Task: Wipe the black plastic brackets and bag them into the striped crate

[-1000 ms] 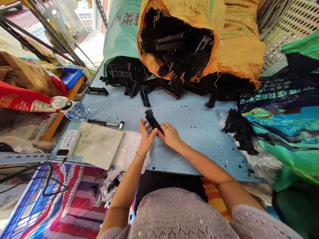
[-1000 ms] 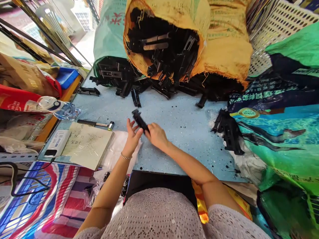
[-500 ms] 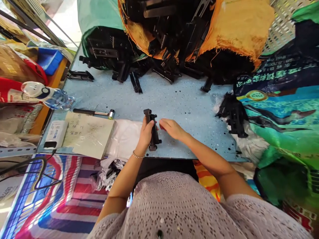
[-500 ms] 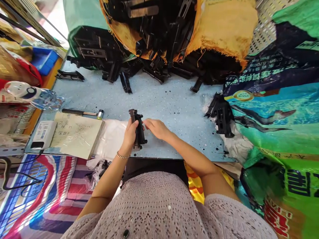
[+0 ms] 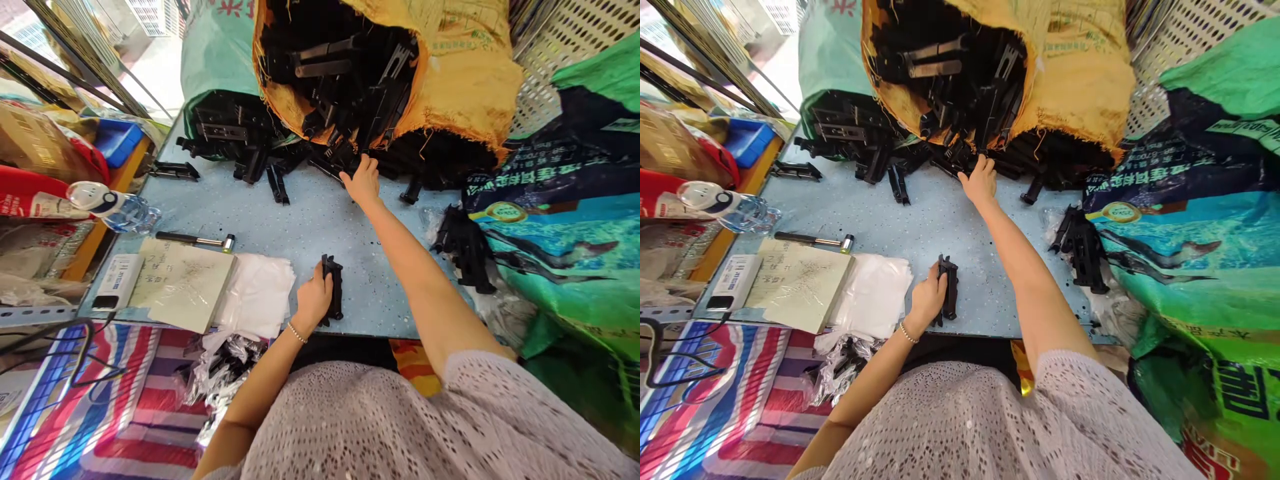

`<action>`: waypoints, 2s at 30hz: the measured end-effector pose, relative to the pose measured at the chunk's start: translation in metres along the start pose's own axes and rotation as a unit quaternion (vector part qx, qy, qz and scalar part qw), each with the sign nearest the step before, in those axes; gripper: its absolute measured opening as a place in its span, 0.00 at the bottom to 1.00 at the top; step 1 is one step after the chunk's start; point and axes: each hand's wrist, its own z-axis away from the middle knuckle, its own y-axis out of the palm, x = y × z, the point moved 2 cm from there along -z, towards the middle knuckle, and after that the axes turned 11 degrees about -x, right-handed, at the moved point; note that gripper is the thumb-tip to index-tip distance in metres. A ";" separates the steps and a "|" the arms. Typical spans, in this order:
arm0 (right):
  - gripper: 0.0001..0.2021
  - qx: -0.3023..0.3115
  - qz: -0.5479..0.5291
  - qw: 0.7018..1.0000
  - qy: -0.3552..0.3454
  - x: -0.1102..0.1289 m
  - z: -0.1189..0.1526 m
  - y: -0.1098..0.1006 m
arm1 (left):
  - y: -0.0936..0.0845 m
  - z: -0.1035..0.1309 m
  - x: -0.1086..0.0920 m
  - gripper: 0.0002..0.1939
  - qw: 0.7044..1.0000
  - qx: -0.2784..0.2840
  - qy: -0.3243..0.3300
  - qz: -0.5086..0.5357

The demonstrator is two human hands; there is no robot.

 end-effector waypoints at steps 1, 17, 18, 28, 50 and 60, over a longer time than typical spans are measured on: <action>0.28 0.005 0.011 1.000 0.015 -0.002 -0.016 0.012 | 0.001 0.001 -0.003 0.28 1.000 0.000 0.014 -0.012; 0.21 0.142 -0.232 0.955 -0.119 -0.019 0.215 -0.113 | -0.024 -0.019 -0.010 0.31 0.881 -0.017 -0.044 0.471; 0.21 0.182 -0.251 0.934 -0.177 -0.008 0.227 -0.122 | -0.028 -0.021 -0.012 0.31 0.845 -0.019 -0.086 0.528; 0.24 0.184 -0.109 0.949 -0.231 0.029 0.159 -0.083 | -0.049 0.001 -0.015 0.28 0.841 0.072 -0.138 0.519; 0.19 0.044 0.110 0.993 -0.008 -0.074 0.066 -0.040 | -0.019 0.008 0.003 0.34 0.993 0.038 0.013 -0.112; 0.17 0.063 0.155 0.986 -0.010 -0.067 0.096 -0.056 | -0.046 -0.018 0.007 0.27 0.982 -0.118 0.125 0.081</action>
